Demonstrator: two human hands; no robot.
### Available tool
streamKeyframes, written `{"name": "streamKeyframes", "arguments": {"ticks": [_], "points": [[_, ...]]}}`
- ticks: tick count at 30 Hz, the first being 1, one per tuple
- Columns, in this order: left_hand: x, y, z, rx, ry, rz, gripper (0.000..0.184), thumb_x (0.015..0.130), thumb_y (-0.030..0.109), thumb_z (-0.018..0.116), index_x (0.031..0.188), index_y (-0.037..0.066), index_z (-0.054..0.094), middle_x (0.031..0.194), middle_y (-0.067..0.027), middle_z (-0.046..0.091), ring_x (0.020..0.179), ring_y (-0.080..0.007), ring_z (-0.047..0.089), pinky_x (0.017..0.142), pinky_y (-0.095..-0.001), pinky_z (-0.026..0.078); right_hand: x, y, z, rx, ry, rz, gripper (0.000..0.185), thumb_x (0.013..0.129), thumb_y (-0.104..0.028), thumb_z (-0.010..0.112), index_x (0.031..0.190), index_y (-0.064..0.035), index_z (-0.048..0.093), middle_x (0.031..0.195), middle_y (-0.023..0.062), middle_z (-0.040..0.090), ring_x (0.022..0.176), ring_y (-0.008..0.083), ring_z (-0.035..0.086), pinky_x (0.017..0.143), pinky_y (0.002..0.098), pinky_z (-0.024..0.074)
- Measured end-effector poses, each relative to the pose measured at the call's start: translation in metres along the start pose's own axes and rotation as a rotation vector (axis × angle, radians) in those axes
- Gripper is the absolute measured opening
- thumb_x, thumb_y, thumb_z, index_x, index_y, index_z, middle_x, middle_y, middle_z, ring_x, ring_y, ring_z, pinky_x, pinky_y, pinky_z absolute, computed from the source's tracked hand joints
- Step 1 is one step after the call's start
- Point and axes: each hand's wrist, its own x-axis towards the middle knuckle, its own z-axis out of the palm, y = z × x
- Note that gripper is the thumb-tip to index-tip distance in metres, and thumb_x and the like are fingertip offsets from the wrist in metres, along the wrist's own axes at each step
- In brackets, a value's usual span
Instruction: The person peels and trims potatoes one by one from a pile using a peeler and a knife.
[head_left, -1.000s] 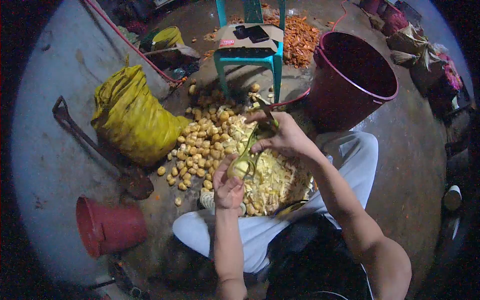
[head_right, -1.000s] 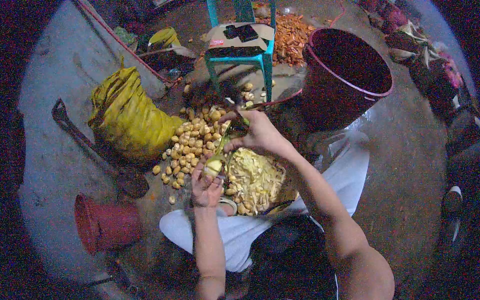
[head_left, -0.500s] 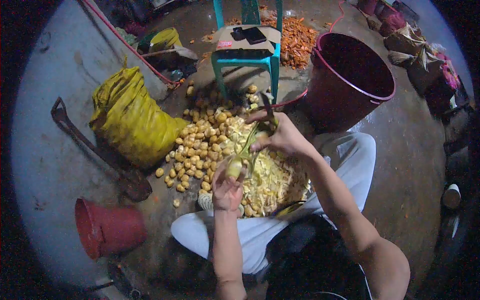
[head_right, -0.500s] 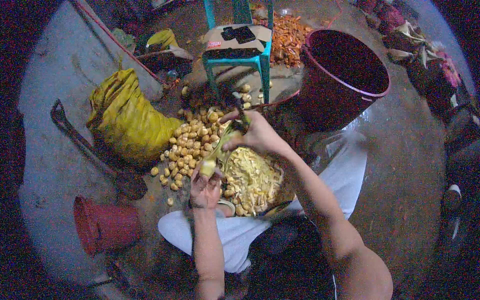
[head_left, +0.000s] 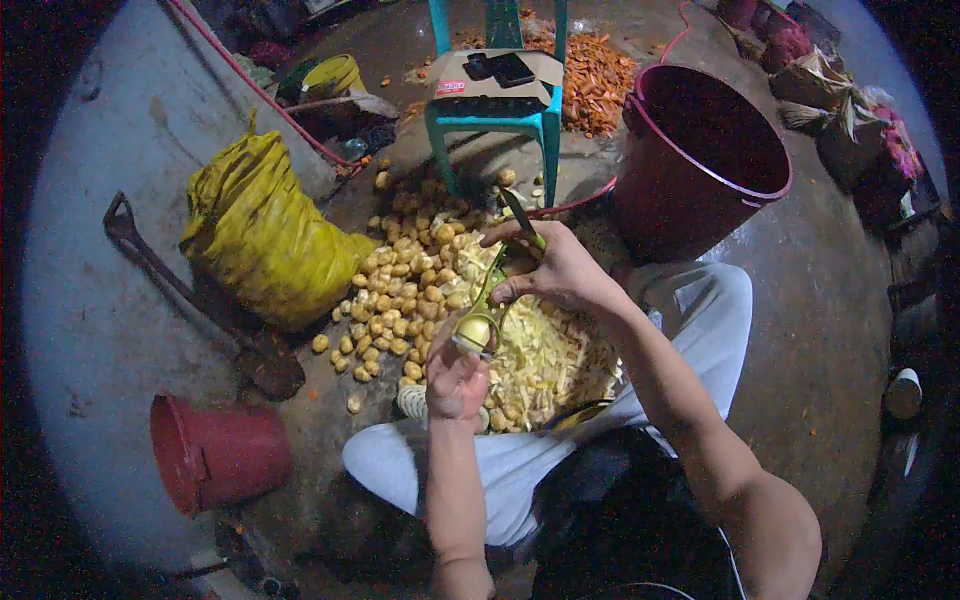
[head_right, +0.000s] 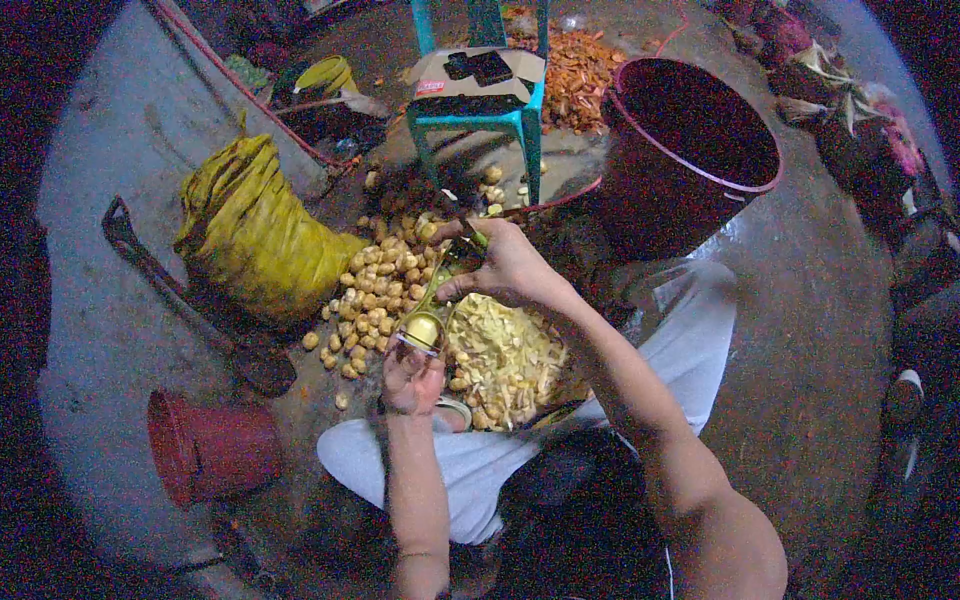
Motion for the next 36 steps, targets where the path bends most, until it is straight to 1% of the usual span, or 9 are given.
{"name": "streamKeyframes", "arguments": {"ticks": [4,11,14,15,22,27,29,35,36], "points": [[0.001,0.001,0.002,-0.066,-0.073,-0.054,0.068,0.069,0.002,0.074,0.131,-0.005,0.045,0.121,-0.013,0.059,0.114,-0.0248,0.055,0.099,-0.0361,0.044,0.002,-0.004,-0.001,0.019,-0.045,0.041,0.061,0.061,-0.027,0.09,0.11,-0.0031,0.063,0.108,0.0047,0.064,0.096,0.0119,0.056,0.084,0.0289,0.0456],[0.0,0.017,0.017,0.068,-0.118,-0.063,0.074,0.061,0.007,0.081,0.127,-0.004,0.048,0.117,-0.0129,0.06,0.112,-0.022,0.056,0.097,-0.0329,0.044,0.002,-0.03,-0.011,-0.056,-0.149,0.067,0.058,0.062,-0.024,0.089,0.108,-0.0024,0.063,0.099,0.0055,0.067,0.09,0.013,0.059,0.08,0.0296,0.0479],[0.0,0.009,0.009,0.06,-0.116,-0.066,0.073,0.061,0.009,0.082,0.126,-0.005,0.049,0.118,-0.0116,0.059,0.111,-0.0212,0.056,0.095,-0.0327,0.045,0.016,0.024,-0.013,-0.155,0.006,0.02,0.052,0.063,-0.016,0.088,0.107,-0.0024,0.064,0.098,0.0046,0.068,0.087,0.0132,0.06,0.08,0.0294,0.0478],[-0.002,0.006,0.008,0.059,-0.119,-0.064,0.073,0.061,0.009,0.082,0.126,-0.005,0.049,0.118,-0.0116,0.059,0.111,-0.0212,0.056,0.095,-0.0327,0.045,0.016,0.023,-0.019,0.008,0.026,0.16,0.053,0.062,-0.015,0.088,0.108,-0.0028,0.064,0.099,0.0037,0.067,0.091,0.0134,0.059,0.083,0.0296,0.0467],[0.003,0.007,0.008,-0.211,-0.157,-0.041,0.077,0.066,0.012,0.083,0.13,-0.001,0.044,0.122,-0.0118,0.057,0.114,-0.0231,0.056,0.099,-0.0339,0.046,0.012,0.012,-0.019,0.058,0.102,0.066,0.055,0.061,-0.022,0.089,0.107,-0.0034,0.064,0.101,0.0032,0.066,0.096,0.0136,0.057,0.089,0.0309,0.0443],[0.003,0.002,0.013,-0.219,-0.055,-0.015,0.075,0.064,0.011,0.084,0.129,0.004,0.046,0.116,-0.009,0.06,0.107,-0.0217,0.058,0.095,-0.0323,0.045,0.005,-0.007,-0.011,0.013,-0.05,-0.051,0.057,0.063,-0.025,0.089,0.109,-0.0037,0.063,0.108,0.0049,0.064,0.104,0.0147,0.055,0.092,0.0308,0.0426],[0.007,0.004,0.013,-0.167,-0.204,0.026,0.072,0.062,0.01,0.083,0.125,0.004,0.048,0.113,-0.0079,0.06,0.103,-0.0211,0.059,0.092,-0.0315,0.045,0.002,-0.017,-0.007,0.033,-0.147,-0.03,0.058,0.063,-0.025,0.089,0.11,-0.0036,0.063,0.109,0.0055,0.064,0.105,0.0146,0.055,0.093,0.0305,0.0425],[0.007,-0.001,-0.003,-0.044,-0.258,0.078,0.065,0.063,0.01,0.081,0.12,0.005,0.05,0.113,-0.0077,0.059,0.109,-0.0227,0.057,0.096,-0.0348,0.044,0.003,-0.016,-0.001,-0.015,-0.018,-0.089,0.056,0.061,-0.03,0.089,0.106,-0.006,0.065,0.101,0.0109,0.069,0.098,0.0206,0.063,0.089,0.0349,0.0475],[0.004,0.002,0.002,-0.052,-0.201,0.063,0.064,0.064,0.011,0.081,0.12,0.005,0.05,0.113,-0.0079,0.059,0.109,-0.0229,0.057,0.095,-0.0352,0.045,0.007,-0.009,-0.004,-0.043,0.018,0.023,0.055,0.061,-0.029,0.088,0.105,-0.0058,0.065,0.101,0.0109,0.069,0.097,0.0201,0.063,0.088,0.0348,0.0478]]}}
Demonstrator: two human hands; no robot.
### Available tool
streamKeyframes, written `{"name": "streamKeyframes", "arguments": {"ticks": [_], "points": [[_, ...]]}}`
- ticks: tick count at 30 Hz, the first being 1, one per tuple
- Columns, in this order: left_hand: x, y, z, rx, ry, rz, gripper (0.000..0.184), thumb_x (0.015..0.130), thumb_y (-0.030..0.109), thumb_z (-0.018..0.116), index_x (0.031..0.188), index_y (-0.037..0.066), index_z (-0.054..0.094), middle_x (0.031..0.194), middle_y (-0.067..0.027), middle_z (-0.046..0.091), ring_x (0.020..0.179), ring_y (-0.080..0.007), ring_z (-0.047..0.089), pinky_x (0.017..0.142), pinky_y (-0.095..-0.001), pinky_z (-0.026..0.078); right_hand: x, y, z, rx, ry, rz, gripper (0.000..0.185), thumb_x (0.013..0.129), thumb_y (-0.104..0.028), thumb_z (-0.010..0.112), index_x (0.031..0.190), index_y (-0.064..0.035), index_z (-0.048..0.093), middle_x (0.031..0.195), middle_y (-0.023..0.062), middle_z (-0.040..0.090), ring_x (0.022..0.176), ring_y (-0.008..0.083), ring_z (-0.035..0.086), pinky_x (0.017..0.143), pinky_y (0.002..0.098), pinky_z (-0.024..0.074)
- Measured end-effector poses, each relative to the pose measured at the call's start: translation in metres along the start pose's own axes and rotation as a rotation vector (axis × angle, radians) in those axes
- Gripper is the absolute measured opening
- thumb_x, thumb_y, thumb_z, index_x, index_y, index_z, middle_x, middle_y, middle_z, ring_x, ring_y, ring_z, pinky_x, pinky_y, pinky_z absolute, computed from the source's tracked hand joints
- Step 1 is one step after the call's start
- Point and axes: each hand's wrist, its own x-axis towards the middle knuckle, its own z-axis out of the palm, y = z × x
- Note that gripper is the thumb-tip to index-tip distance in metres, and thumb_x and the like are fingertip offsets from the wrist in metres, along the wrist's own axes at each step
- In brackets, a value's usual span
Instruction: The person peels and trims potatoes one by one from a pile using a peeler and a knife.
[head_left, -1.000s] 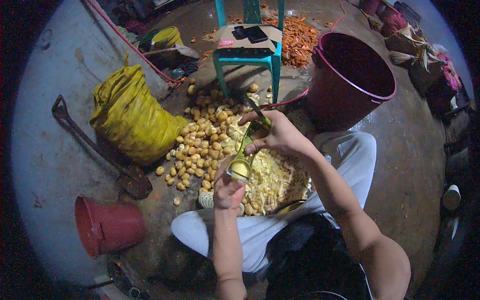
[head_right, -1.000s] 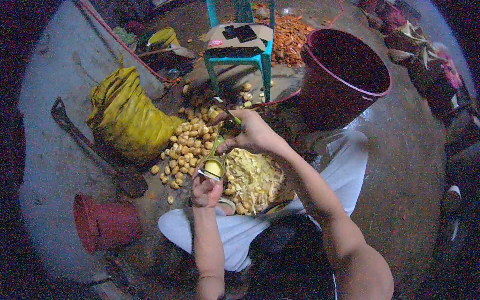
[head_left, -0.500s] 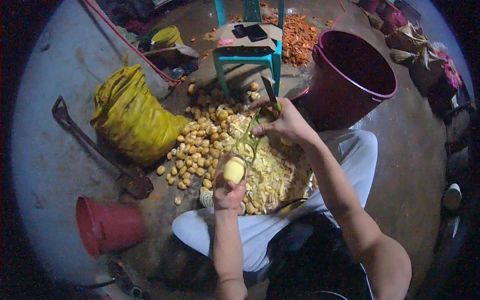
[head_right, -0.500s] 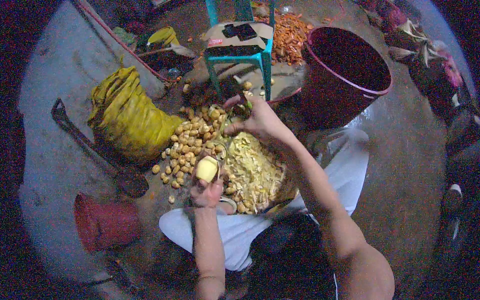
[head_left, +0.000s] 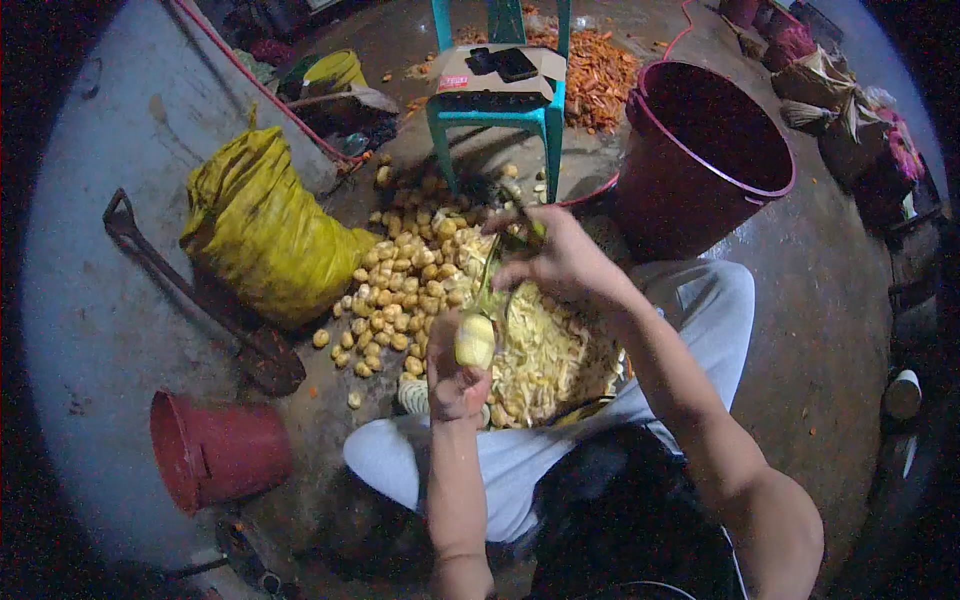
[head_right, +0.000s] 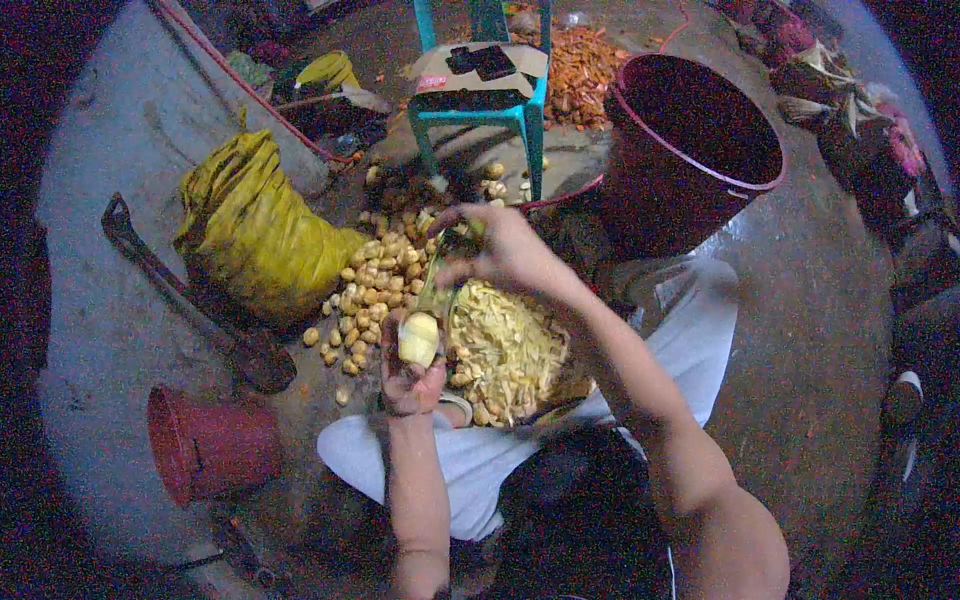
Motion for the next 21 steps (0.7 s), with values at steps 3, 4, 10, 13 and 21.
{"name": "streamKeyframes", "arguments": {"ticks": [3,4,10,13,21], "points": [[0.005,0.004,0.004,-0.114,0.044,-0.034,0.066,0.066,0.014,0.082,0.123,0.007,0.05,0.115,-0.0086,0.058,0.109,-0.0232,0.057,0.093,-0.0369,0.047,0.014,0.036,-0.016,-0.093,0.143,0.042,0.051,0.061,-0.027,0.088,0.101,-0.0046,0.065,0.101,0.0111,0.068,0.098,0.0203,0.063,0.088,0.034,0.0474],[0.008,0.004,0.006,-0.124,0.003,-0.015,0.068,0.065,0.014,0.083,0.124,0.007,0.05,0.117,-0.0089,0.058,0.11,-0.0235,0.056,0.095,-0.0375,0.047,0.013,0.035,-0.016,-0.033,0.129,0.032,0.052,0.06,-0.027,0.089,0.101,-0.0046,0.065,0.102,0.0108,0.068,0.099,0.0206,0.062,0.09,0.0337,0.0467],[-0.004,-0.003,0.016,-0.027,0.154,0.06,0.07,0.064,0.013,0.083,0.124,0.005,0.05,0.118,-0.0113,0.058,0.109,-0.0241,0.056,0.097,-0.035,0.044,-0.009,-0.01,0.006,0.026,-0.036,-0.096,0.056,0.063,-0.023,0.089,0.107,-0.0037,0.062,0.107,0.0029,0.063,0.098,0.0131,0.057,0.083,0.0292,0.0473],[-0.001,-0.002,0.005,0.032,0.052,0.073,0.067,0.062,0.013,0.084,0.12,0.004,0.05,0.117,-0.011,0.058,0.107,-0.0239,0.057,0.098,-0.0352,0.043,-0.009,-0.019,0.002,0.014,-0.051,-0.093,0.054,0.063,-0.023,0.089,0.106,-0.0033,0.062,0.102,0.0028,0.065,0.092,0.0135,0.059,0.079,0.0298,0.0486],[0.001,0.004,-0.001,-0.111,0.017,0.028,0.067,0.066,0.01,0.083,0.125,0.007,0.052,0.122,-0.01,0.059,0.112,-0.0252,0.057,0.096,-0.0352,0.046,0.006,0.024,-0.003,0.074,0.158,0.051,0.052,0.058,-0.026,0.09,0.1,-0.0074,0.066,0.101,0.0096,0.067,0.094,0.0205,0.062,0.087,0.0334,0.0475]]}}
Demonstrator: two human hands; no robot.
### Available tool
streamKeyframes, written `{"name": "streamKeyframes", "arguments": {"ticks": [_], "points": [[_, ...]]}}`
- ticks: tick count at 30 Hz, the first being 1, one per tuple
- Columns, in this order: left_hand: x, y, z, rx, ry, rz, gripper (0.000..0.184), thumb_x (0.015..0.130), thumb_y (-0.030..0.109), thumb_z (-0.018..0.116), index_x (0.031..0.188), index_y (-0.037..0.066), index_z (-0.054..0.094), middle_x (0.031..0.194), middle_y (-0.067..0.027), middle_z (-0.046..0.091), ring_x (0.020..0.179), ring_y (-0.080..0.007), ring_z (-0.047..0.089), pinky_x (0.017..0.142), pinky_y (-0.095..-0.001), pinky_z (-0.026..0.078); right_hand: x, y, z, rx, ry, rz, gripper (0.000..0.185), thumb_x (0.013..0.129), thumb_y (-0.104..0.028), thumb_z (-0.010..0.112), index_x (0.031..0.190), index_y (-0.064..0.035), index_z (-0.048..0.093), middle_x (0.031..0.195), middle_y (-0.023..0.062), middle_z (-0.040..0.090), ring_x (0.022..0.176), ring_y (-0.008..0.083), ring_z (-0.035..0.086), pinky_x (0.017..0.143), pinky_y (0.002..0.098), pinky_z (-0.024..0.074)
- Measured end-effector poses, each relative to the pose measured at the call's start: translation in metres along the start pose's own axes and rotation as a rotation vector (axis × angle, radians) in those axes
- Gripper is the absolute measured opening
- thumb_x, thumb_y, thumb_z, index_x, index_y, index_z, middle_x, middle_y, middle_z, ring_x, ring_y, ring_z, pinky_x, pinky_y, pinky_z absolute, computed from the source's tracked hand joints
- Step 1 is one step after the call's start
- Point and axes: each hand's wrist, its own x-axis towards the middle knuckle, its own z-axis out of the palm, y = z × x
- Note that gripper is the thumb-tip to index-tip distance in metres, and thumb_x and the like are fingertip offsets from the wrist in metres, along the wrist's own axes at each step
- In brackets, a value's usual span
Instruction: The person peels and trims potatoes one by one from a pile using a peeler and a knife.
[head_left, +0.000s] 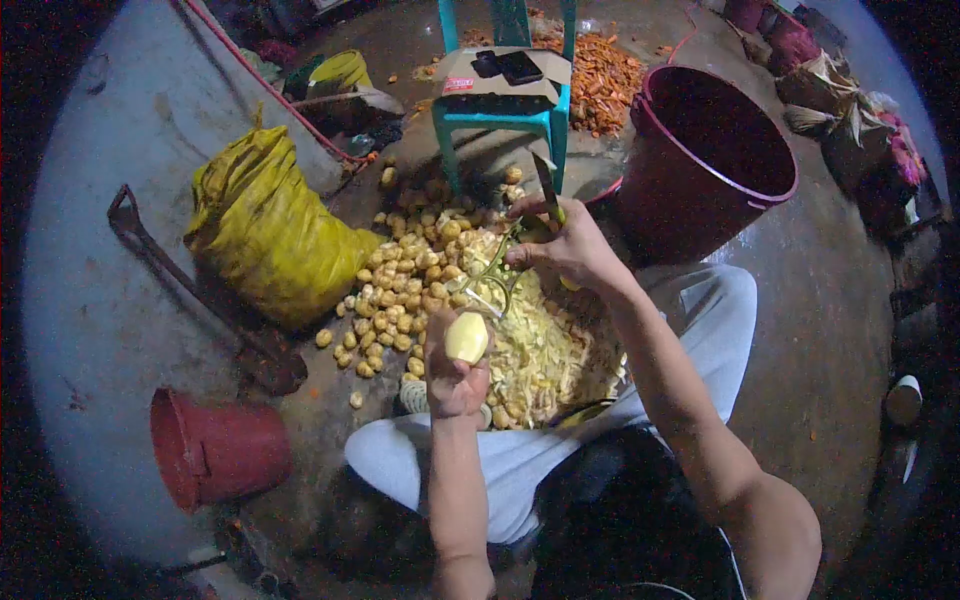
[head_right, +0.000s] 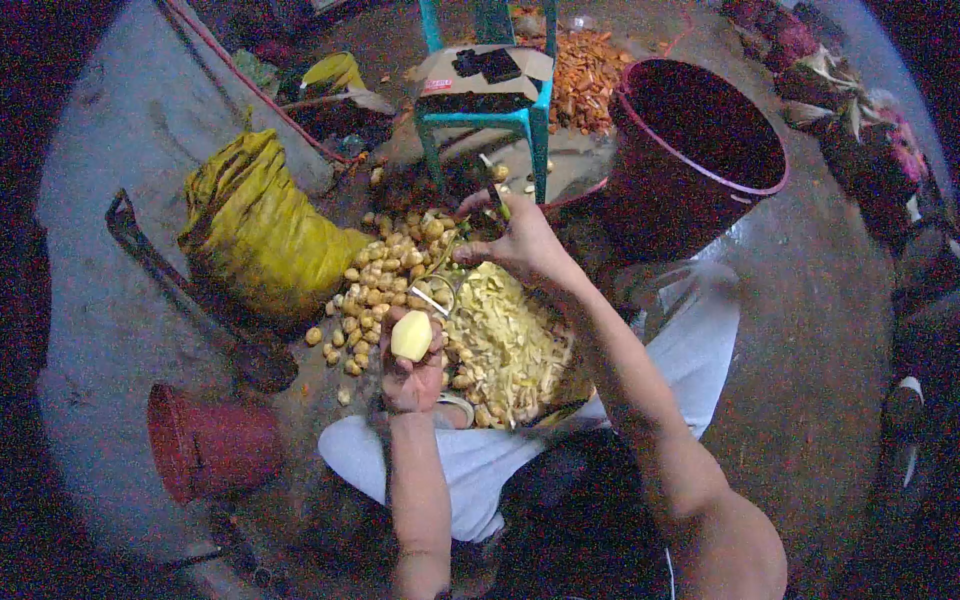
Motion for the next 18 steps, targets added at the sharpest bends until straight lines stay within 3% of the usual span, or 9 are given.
{"name": "streamKeyframes", "arguments": {"ticks": [1,4,5,8,10,14,15,16,18], "points": [[-0.004,0.0,-0.001,0.002,0.004,-0.003,0.067,0.066,0.01,0.083,0.125,0.007,0.052,0.122,-0.01,0.059,0.112,-0.0252,0.057,0.096,-0.0352,0.046,-0.001,-0.002,-0.001,-0.022,-0.03,-0.009,0.047,0.065,-0.018,0.088,0.102,-0.0044,0.064,0.097,0.0006,0.065,0.093,0.011,0.057,0.084,0.0287,0.0465],[-0.003,-0.004,0.002,0.075,0.139,0.084,0.066,0.067,0.012,0.084,0.124,0.004,0.052,0.118,-0.009,0.061,0.11,-0.0252,0.058,0.097,-0.0366,0.046,-0.006,-0.018,-0.001,-0.036,-0.121,-0.069,0.048,0.064,-0.019,0.089,0.103,-0.0052,0.064,0.1,0.0013,0.064,0.095,0.011,0.056,0.085,0.0284,0.0458],[-0.001,-0.003,0.001,0.075,0.138,0.085,0.066,0.067,0.012,0.084,0.124,0.004,0.052,0.118,-0.009,0.061,0.11,-0.0252,0.058,0.097,-0.0366,0.046,-0.012,-0.022,0.006,-0.049,-0.087,-0.144,0.051,0.061,-0.028,0.089,0.101,-0.0069,0.066,0.098,0.0081,0.068,0.095,0.0204,0.062,0.089,0.0337,0.0469],[0.004,-0.002,0.002,0.077,0.011,0.034,0.065,0.065,0.013,0.085,0.12,0.002,0.052,0.111,-0.0073,0.061,0.105,-0.0241,0.059,0.096,-0.0361,0.046,-0.015,-0.04,0.009,-0.029,-0.196,-0.131,0.054,0.061,-0.029,0.089,0.102,-0.0048,0.065,0.101,0.0092,0.068,0.1,0.0208,0.063,0.09,0.0335,0.0472],[0.006,0.002,0.01,0.073,-0.033,0.046,0.054,0.07,0.007,0.081,0.116,0.002,0.054,0.112,-0.0093,0.06,0.106,-0.023,0.06,0.085,-0.0287,0.053,-0.018,-0.048,0.007,-0.023,-0.207,-0.103,0.053,0.061,-0.028,0.089,0.103,-0.005,0.065,0.101,0.0091,0.068,0.099,0.0207,0.063,0.09,0.0335,0.0474],[-0.002,-0.001,0.012,0.103,-0.046,0.105,0.051,0.073,0.007,0.078,0.117,0.001,0.053,0.108,-0.0106,0.06,0.102,-0.0221,0.06,0.084,-0.0273,0.052,-0.006,-0.013,0.008,0.026,-0.175,-0.037,0.052,0.062,-0.027,0.089,0.103,-0.0056,0.065,0.1,0.0082,0.069,0.097,0.0199,0.063,0.089,0.0335,0.0477],[-0.004,-0.002,0.004,0.099,0.122,0.067,0.052,0.074,0.008,0.077,0.119,0.002,0.052,0.105,-0.0089,0.06,0.102,-0.0213,0.059,0.086,-0.0277,0.05,0.002,0.006,0.005,0.047,-0.111,0.025,0.053,0.061,-0.028,0.089,0.102,-0.0057,0.065,0.099,0.0076,0.068,0.096,0.0194,0.062,0.089,0.0338,0.047],[-0.001,-0.001,-0.002,0.083,0.118,0.059,0.053,0.076,0.009,0.075,0.122,0.002,0.05,0.105,-0.0085,0.06,0.102,-0.0206,0.058,0.085,-0.0273,0.049,0.007,0.011,-0.002,-0.073,-0.031,0.048,0.054,0.059,-0.029,0.09,0.101,-0.0061,0.065,0.099,0.0083,0.067,0.097,0.0203,0.061,0.091,0.0345,0.0459],[0.007,0.0,-0.012,0.052,0.109,0.042,0.054,0.081,0.011,0.071,0.129,0.003,0.047,0.106,-0.0079,0.06,0.103,-0.0194,0.057,0.084,-0.0264,0.049,0.005,0.021,-0.002,-0.076,-0.071,-0.026,0.05,0.063,-0.016,0.088,0.103,-0.0008,0.062,0.103,0.0043,0.065,0.1,0.0127,0.057,0.093,0.0323,0.0443]]}}
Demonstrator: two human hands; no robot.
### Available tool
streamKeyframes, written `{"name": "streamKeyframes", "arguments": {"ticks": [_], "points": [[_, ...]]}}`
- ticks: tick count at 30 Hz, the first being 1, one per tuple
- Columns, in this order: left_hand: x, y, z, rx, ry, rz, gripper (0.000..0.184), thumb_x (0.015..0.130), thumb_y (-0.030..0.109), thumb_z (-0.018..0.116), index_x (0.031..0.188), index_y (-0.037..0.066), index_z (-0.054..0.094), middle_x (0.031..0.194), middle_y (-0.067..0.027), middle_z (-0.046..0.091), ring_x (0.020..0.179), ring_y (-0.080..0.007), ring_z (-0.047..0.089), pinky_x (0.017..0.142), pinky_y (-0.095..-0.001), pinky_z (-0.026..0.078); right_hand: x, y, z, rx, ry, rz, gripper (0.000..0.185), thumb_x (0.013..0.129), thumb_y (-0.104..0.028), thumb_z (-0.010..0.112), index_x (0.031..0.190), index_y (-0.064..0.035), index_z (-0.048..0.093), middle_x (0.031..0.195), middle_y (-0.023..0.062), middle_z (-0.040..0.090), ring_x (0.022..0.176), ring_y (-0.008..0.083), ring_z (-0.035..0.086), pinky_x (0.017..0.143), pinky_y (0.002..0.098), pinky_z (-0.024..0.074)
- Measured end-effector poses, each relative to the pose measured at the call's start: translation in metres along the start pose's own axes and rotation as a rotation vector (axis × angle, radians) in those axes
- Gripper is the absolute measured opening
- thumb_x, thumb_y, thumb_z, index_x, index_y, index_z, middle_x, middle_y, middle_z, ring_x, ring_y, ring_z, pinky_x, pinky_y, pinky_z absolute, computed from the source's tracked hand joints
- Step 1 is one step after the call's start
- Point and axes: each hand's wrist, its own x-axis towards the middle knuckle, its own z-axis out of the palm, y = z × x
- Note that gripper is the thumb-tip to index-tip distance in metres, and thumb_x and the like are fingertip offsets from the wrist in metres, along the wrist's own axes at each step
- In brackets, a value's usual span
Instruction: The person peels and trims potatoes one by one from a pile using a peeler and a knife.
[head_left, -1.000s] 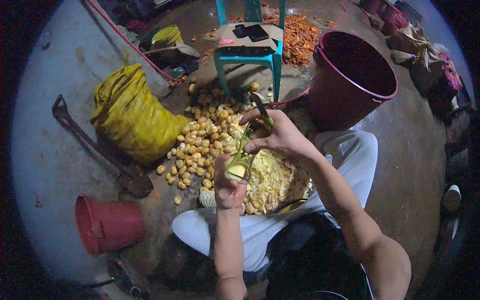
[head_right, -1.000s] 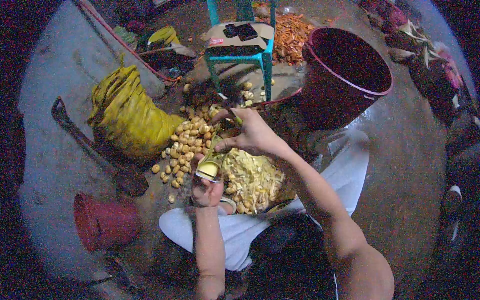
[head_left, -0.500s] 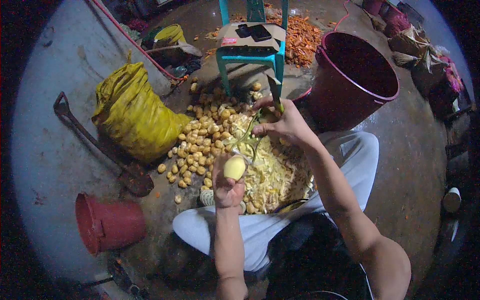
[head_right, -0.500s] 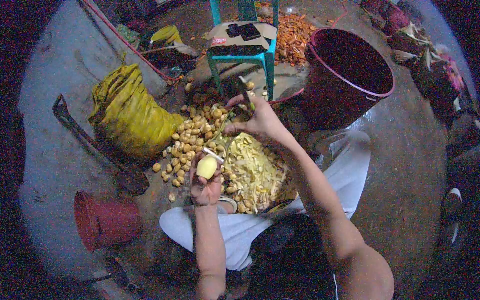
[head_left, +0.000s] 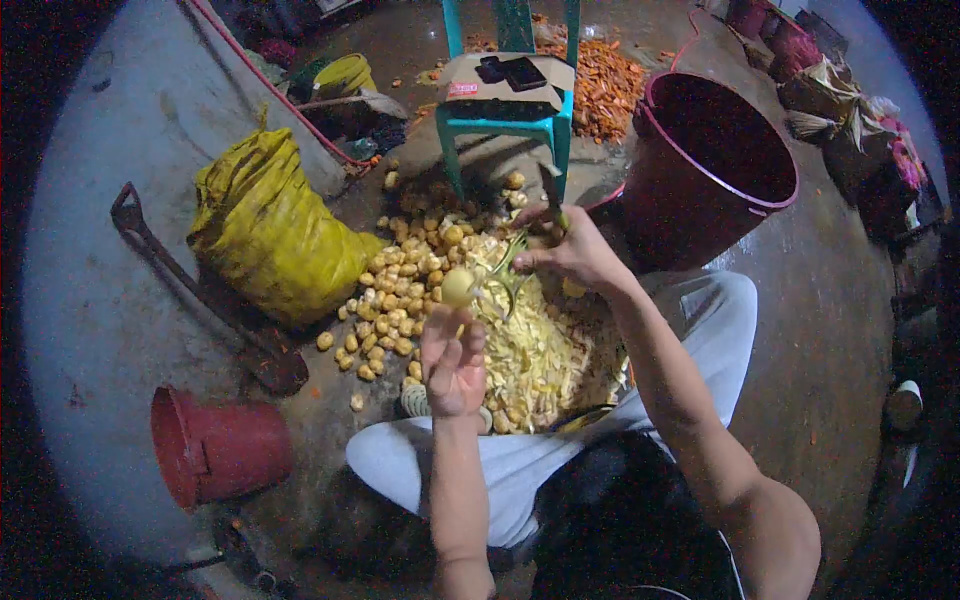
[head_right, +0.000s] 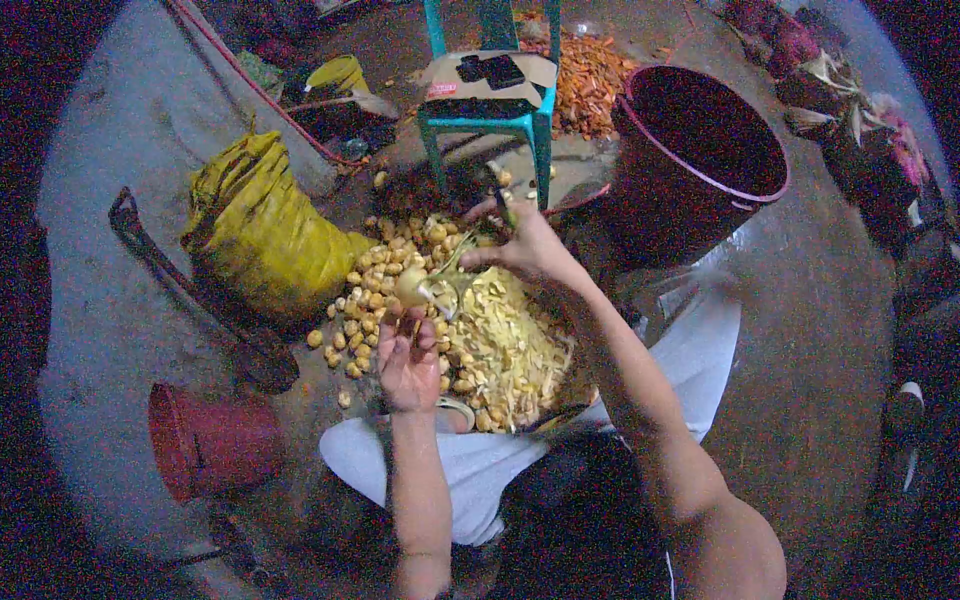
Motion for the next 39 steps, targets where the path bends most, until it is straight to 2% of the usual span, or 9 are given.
{"name": "streamKeyframes", "arguments": {"ticks": [12,16,19,21,22,25,28,31,39], "points": [[0.052,0.001,-0.072,0.064,0.632,-0.067,0.01,0.092,0.02,0.059,0.099,0.013,0.06,0.086,-0.0003,0.056,0.078,-0.0128,0.051,0.067,-0.0279,0.043,0.015,0.0,-0.064,0.057,-0.123,0.15,0.043,0.075,-0.019,0.082,0.107,-0.0007,0.061,0.099,0.0016,0.065,0.095,0.012,0.058,0.086,0.0294,0.0471],[0.07,-0.056,-0.16,0.44,0.583,-0.203,0.013,0.084,0.019,0.066,0.092,0.013,0.059,0.083,0.0,0.058,0.071,-0.0122,0.053,0.059,-0.0286,0.044,0.028,0.02,-0.085,-0.01,-0.107,0.108,0.04,0.074,-0.019,0.082,0.105,-0.0019,0.062,0.098,0.0023,0.065,0.092,0.0121,0.059,0.083,0.0298,0.0479],[0.08,-0.099,-0.202,0.839,0.62,-0.411,0.016,0.085,0.006,0.052,0.07,0.01,0.054,0.064,-0.0012,0.049,0.064,-0.012,0.05,0.058,-0.0279,0.041,0.041,0.082,-0.095,-0.04,-0.136,0.101,0.041,0.073,-0.02,0.083,0.105,-0.0028,0.062,0.096,0.0032,0.066,0.091,0.0114,0.058,0.081,0.0302,0.0484],[0.093,-0.132,-0.257,0.967,0.593,-0.408,0.005,0.082,0.007,0.054,0.082,0.007,0.059,0.078,-0.0056,0.056,0.076,-0.0176,0.055,0.068,-0.0299,0.043,0.044,0.103,-0.097,-0.145,-0.112,0.212,0.045,0.07,-0.018,0.084,0.106,-0.0016,0.063,0.094,0.0104,0.069,0.089,0.0173,0.063,0.082,0.0335,0.0495],[0.097,-0.151,-0.296,1.033,0.571,-0.371,0.01,0.08,0.008,0.055,0.087,0.005,0.061,0.085,-0.0078,0.06,0.082,-0.0205,0.057,0.073,-0.0309,0.044,0.046,0.113,-0.099,-0.305,-0.152,0.171,0.039,0.076,-0.019,0.075,0.109,-0.0032,0.062,0.094,0.021,0.067,0.093,0.0375,0.065,0.083,0.0421,0.0511],[0.127,-0.189,-0.331,1.36,0.46,-0.309,0.029,0.076,0.009,0.058,0.103,0.002,0.065,0.102,-0.0137,0.065,0.101,-0.0281,0.058,0.084,-0.0347,0.046,0.058,0.123,-0.1,-0.462,-0.182,0.21,0.044,0.077,0.005,0.047,0.117,-0.0082,0.06,0.094,0.0253,0.065,0.093,0.042,0.063,0.083,0.0473,0.0513],[0.163,-0.21,-0.299,1.903,0.237,-0.407,0.039,0.078,0.011,0.059,0.116,0.005,0.061,0.113,-0.0171,0.06,0.114,-0.033,0.052,0.09,-0.0416,0.045,0.069,0.123,-0.115,-0.513,-0.246,0.286,0.046,0.078,0.002,0.048,0.121,-0.0106,0.058,0.094,0.0253,0.065,0.092,0.0408,0.064,0.08,0.0487,0.0525],[0.177,-0.231,-0.288,2.135,0.419,-0.771,0.052,0.081,0.019,0.065,0.13,0.013,0.051,0.128,-0.0153,0.05,0.117,-0.0348,0.05,0.097,-0.0489,0.043,0.074,0.131,-0.118,-0.542,-0.222,0.372,0.046,0.068,-0.005,0.066,0.114,-0.0055,0.059,0.091,0.0227,0.065,0.09,0.0424,0.061,0.077,0.0481,0.0495],[0.167,-0.222,-0.308,2.191,0.313,-0.811,0.043,0.077,0.041,0.069,0.097,0.003,0.065,0.095,-0.0183,0.068,0.09,-0.0366,0.065,0.08,-0.0441,0.052,0.073,0.125,-0.1,-0.555,-0.339,0.341,0.052,0.073,-0.003,0.06,0.125,-0.0105,0.057,0.087,0.0225,0.065,0.089,0.0412,0.062,0.079,0.0481,0.0502]]}}
